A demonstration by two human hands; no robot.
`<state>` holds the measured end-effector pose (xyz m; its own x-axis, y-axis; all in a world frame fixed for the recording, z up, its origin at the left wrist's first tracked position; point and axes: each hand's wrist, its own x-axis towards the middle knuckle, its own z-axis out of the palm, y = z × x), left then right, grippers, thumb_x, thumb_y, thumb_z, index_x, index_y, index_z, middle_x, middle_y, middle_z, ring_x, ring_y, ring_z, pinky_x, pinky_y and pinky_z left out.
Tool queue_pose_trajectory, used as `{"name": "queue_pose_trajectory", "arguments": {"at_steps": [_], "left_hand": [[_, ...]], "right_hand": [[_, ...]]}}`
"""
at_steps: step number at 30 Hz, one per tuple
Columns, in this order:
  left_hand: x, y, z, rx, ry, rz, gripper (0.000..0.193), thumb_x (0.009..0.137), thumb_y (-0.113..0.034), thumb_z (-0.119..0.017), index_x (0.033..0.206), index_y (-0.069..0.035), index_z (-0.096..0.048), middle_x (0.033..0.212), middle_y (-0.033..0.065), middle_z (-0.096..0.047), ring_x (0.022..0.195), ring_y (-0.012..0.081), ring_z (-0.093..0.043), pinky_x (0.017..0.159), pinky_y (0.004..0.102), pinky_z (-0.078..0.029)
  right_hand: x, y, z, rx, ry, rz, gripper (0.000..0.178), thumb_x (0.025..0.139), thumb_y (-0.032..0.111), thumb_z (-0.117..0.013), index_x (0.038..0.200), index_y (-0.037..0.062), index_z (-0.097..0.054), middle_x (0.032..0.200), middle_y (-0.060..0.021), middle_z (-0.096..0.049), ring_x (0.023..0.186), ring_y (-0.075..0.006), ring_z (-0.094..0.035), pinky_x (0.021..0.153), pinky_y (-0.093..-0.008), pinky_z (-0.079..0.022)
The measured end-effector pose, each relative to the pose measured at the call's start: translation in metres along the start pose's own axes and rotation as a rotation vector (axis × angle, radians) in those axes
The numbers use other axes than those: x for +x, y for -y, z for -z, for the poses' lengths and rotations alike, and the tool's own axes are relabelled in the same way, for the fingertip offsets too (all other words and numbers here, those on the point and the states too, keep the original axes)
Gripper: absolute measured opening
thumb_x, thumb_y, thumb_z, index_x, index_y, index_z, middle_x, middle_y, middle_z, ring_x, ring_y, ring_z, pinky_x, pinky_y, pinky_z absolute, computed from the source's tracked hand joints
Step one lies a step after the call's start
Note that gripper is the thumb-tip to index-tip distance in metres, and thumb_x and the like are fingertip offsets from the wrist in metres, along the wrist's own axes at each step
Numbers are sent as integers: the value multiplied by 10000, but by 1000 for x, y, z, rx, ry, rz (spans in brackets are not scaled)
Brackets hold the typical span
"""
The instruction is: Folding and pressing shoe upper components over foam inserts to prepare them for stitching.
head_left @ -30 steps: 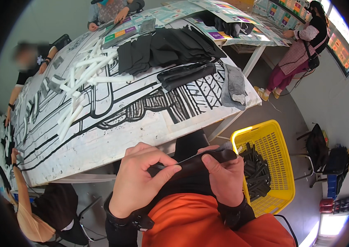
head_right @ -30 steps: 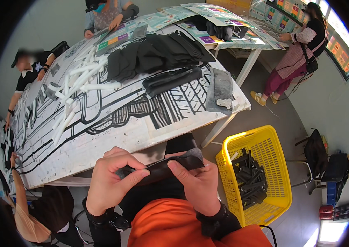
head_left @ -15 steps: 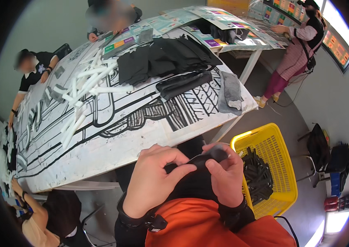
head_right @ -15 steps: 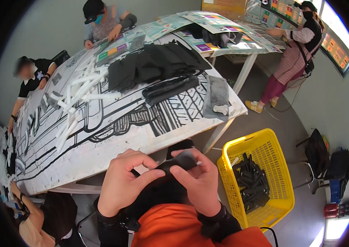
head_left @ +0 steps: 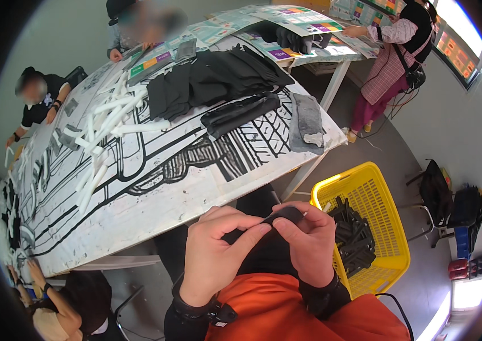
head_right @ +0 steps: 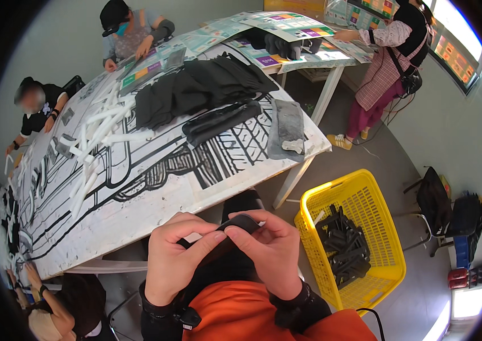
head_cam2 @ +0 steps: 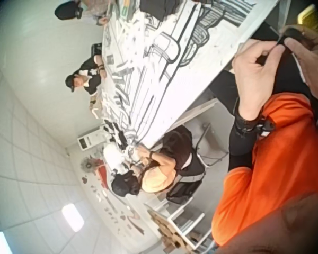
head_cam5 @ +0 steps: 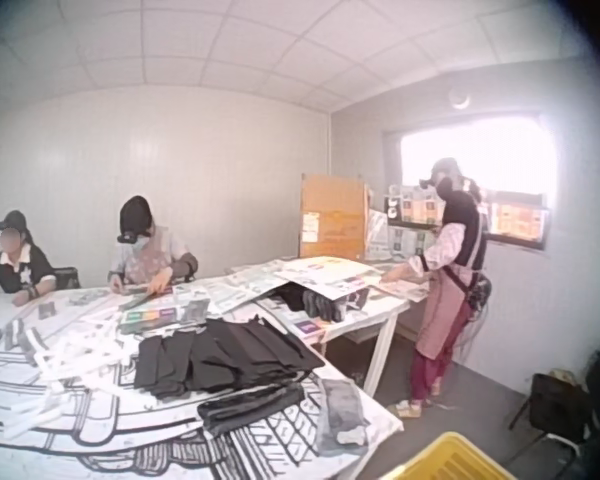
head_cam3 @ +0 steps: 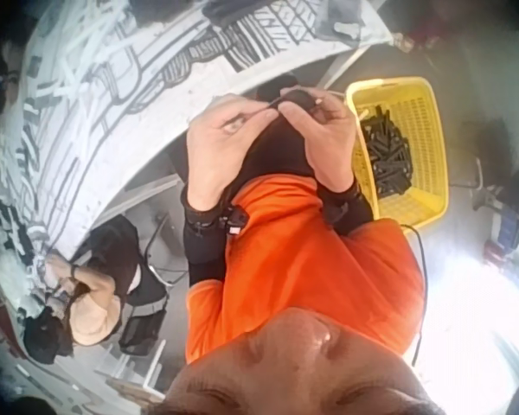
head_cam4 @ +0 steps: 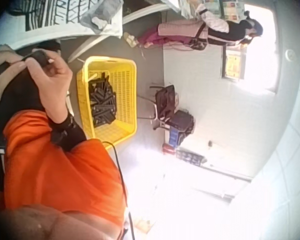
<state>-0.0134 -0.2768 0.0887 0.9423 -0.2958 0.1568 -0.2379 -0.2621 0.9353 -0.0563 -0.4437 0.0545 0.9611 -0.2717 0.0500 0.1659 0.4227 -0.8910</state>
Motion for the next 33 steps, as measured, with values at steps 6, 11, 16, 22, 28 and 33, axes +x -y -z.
{"name": "queue_pose_trajectory", "arguments": {"at_steps": [6,11,16,22,28,33], "left_hand": [[-3,-2,1,9,7,7,160,821,6,-848,969,16,-789,893,77,-721,835,158,-659,778,268,-504],[-5,4,0,-30,10,4,149,828,10,-841,966,19,-788,896,77,-724,833,152,-658,779,262,-503],[-4,8,-2,-9,-5,-33,154,827,12,-842,972,15,-789,898,85,-726,823,161,-659,771,270,-502],[-1,0,9,362,-65,-349,225,803,-56,-843,1018,-26,-784,895,99,-719,879,208,-648,809,313,-474],[-50,-12,33,-348,-47,78,781,1116,-580,-300,1318,98,-631,1206,152,-722,1092,222,-664,956,347,-466],[-29,-1,36,-603,88,350,331,1051,-171,-631,1288,56,-671,1078,61,-747,954,88,-645,832,249,-495]], "right_hand": [[-2,-2,-1,18,-38,-14,220,884,-107,-746,1099,-69,-715,1067,-114,-746,938,-144,-697,887,-267,-558],[-1,-4,0,25,-6,-16,183,889,-105,-743,1065,-54,-726,1025,-95,-742,908,-136,-689,865,-269,-556],[5,-6,7,49,18,-68,156,888,-85,-753,1039,-53,-730,1022,-88,-736,888,-132,-684,846,-263,-552],[5,-4,7,-103,75,64,217,803,-12,-857,996,5,-759,1008,-102,-741,854,-176,-697,789,-280,-546],[-10,26,6,-868,424,1204,419,635,88,-853,1048,151,-818,1013,-24,-671,791,-141,-640,670,-280,-522],[-10,-1,-17,-870,638,1068,467,693,20,-810,1152,84,-753,1070,-45,-640,877,-206,-610,740,-324,-525]]}}
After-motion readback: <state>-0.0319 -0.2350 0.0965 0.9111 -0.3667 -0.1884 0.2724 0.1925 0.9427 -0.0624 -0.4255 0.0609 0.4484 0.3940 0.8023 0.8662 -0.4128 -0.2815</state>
